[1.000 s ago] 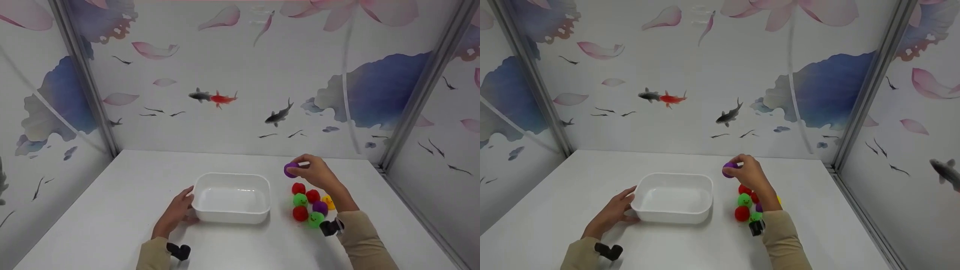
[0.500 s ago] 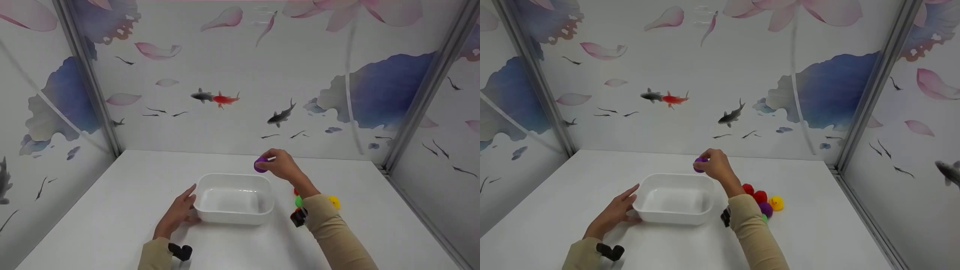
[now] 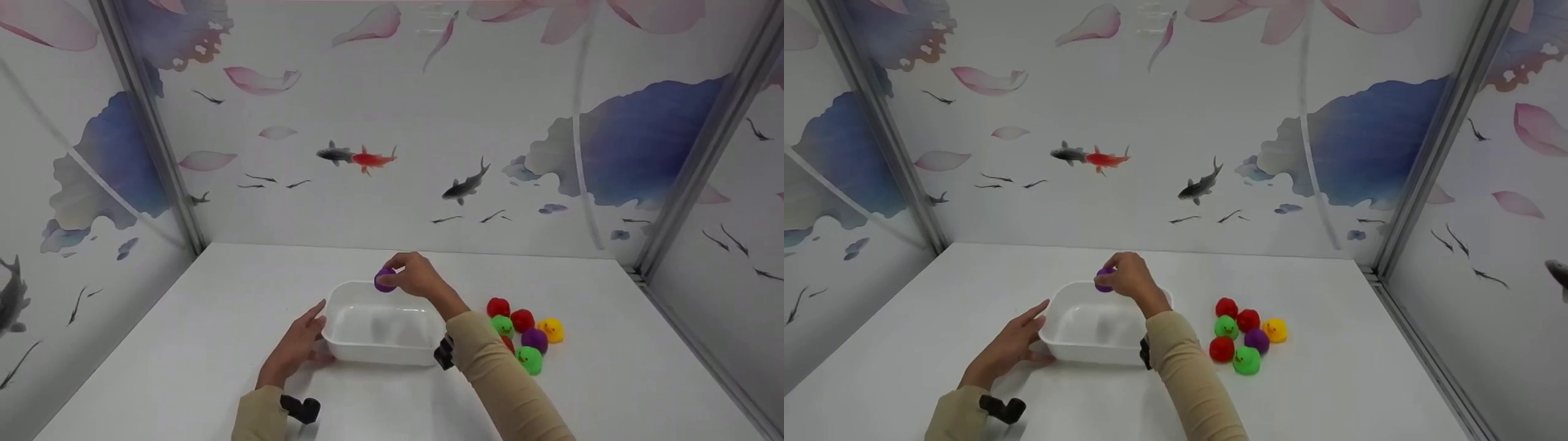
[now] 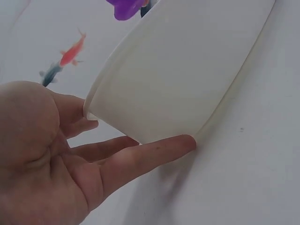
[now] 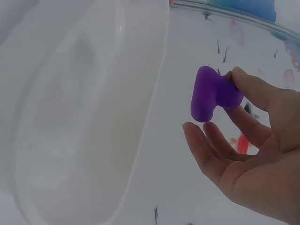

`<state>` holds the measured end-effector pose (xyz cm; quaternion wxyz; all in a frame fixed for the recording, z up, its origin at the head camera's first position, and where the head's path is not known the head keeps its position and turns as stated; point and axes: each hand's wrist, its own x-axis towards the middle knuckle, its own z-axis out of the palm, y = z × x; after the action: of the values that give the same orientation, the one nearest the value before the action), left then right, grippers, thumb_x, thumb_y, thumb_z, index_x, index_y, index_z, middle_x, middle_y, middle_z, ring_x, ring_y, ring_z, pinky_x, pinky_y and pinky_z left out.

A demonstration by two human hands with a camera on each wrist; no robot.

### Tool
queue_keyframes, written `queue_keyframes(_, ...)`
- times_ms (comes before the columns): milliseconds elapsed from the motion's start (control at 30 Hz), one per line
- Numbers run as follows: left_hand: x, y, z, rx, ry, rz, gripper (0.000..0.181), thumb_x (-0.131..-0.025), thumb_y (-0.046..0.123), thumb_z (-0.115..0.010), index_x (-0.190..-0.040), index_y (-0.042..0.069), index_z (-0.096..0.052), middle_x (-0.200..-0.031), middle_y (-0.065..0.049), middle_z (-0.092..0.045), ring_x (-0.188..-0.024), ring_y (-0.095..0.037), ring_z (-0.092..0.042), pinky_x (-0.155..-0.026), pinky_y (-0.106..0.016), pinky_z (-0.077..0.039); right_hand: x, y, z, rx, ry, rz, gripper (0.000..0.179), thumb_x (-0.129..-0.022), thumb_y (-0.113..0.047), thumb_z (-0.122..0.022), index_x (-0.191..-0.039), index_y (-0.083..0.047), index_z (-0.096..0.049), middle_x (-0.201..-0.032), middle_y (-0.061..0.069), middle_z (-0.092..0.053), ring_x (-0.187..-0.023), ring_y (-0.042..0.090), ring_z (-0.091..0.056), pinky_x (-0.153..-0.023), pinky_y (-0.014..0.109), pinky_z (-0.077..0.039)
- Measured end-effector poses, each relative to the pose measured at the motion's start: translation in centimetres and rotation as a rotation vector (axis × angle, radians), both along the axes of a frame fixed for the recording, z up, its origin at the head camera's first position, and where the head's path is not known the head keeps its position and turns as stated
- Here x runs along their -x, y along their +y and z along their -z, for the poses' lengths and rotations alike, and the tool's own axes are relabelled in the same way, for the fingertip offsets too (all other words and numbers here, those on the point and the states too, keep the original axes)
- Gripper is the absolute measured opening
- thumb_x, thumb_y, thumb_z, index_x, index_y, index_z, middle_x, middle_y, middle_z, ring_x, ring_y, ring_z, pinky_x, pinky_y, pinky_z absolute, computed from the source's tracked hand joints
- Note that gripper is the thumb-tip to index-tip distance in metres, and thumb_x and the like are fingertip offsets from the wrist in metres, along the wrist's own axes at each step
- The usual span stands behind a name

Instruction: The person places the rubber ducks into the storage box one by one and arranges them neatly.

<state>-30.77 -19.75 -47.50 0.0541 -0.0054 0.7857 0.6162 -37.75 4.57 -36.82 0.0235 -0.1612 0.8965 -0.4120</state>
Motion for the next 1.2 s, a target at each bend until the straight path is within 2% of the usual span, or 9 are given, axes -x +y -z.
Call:
queue_keyframes(200, -0.3, -0.2, -0.3, -0.011, 0.005, 0.001, 0.054, -0.110, 0.024, -0.036, -0.161, 0.012, -0.021, -0.154, -0.029, -0.040, -0.139, -0.048, -0.045, -0.083, -0.044, -0.063, 0.7, -2.0, 1.1, 0.005, -0.014, -0.040, 0.020, -0.090, -0.020, -0.076, -0.105, -0.006, -0.075, -0.109, 0.012, -0.074, -0.100, 0.024, -0.070, -0.093, 0.040, -0.058)
queue_keyframes(467, -0.2, 0.1, -0.6, -0.018, -0.014, 0.005, 0.053, -0.110, 0.021, -0.037, -0.160, 0.011, -0.023, -0.157, -0.028, -0.037, -0.141, -0.049, -0.042, -0.083, -0.043, -0.063, 1.2, -4.3, 2.8, 0.021, -0.064, -0.056, 0.023, -0.089, -0.017, -0.077, -0.105, 0.000, -0.074, -0.108, 0.016, -0.075, -0.093, 0.025, -0.072, -0.080, 0.033, -0.063)
queue_keyframes(600, -0.1, 0.3, -0.6, -0.009, -0.019, 0.004, 0.053, -0.110, 0.023, -0.037, -0.160, 0.012, -0.023, -0.155, -0.028, -0.039, -0.139, -0.048, -0.046, -0.084, -0.044, -0.063, 1.5, -5.0, 4.1, 0.066, -0.121, 0.003, 0.027, -0.088, -0.015, -0.078, -0.106, 0.004, -0.073, -0.109, 0.019, -0.074, -0.093, 0.027, -0.073, -0.078, 0.033, -0.064)
queue_keyframes(733, 0.1, 0.4, -0.4, -0.029, -0.015, 0.020, 0.054, -0.109, 0.021, -0.038, -0.160, 0.009, -0.022, -0.154, -0.029, -0.041, -0.137, -0.048, -0.048, -0.082, -0.045, -0.064, 1.7, -5.4, 5.7, 0.084, -0.165, 0.091, 0.026, -0.086, -0.014, -0.079, -0.104, 0.004, -0.074, -0.106, 0.018, -0.074, -0.089, 0.023, -0.071, -0.076, 0.031, -0.064)
queue_keyframes(833, 0.2, 0.5, -0.3, -0.033, -0.015, 0.025, 0.054, -0.110, 0.020, -0.037, -0.160, 0.008, -0.021, -0.153, -0.030, -0.042, -0.136, -0.048, -0.048, -0.082, -0.045, -0.064, 1.7, -5.8, 6.6, 0.079, -0.159, 0.120, 0.024, -0.084, -0.013, -0.081, -0.101, 0.003, -0.075, -0.102, 0.016, -0.075, -0.085, 0.020, -0.070, -0.074, 0.029, -0.063)
queue_keyframes(1000, 0.2, 0.2, -0.3, -0.007, -0.023, 0.012, 0.054, -0.110, 0.021, -0.037, -0.160, 0.009, -0.021, -0.152, -0.029, -0.043, -0.135, -0.046, -0.050, -0.083, -0.044, -0.063, 1.4, -6.7, 7.1, 0.049, -0.115, 0.127, 0.023, -0.082, -0.015, -0.083, -0.095, 0.002, -0.077, -0.094, 0.015, -0.077, -0.083, 0.022, -0.071, -0.073, 0.028, -0.061)
queue_keyframes(1200, 0.3, 0.0, -0.4, -0.070, -0.020, 0.028, 0.054, -0.110, 0.021, -0.037, -0.160, 0.009, -0.021, -0.156, -0.029, -0.038, -0.138, -0.048, -0.046, -0.080, -0.046, -0.064, 1.2, -7.6, 7.7, 0.026, -0.047, 0.141, 0.019, -0.079, -0.015, -0.085, -0.090, 0.000, -0.079, -0.087, 0.012, -0.078, -0.079, 0.016, -0.066, -0.074, 0.025, -0.057)
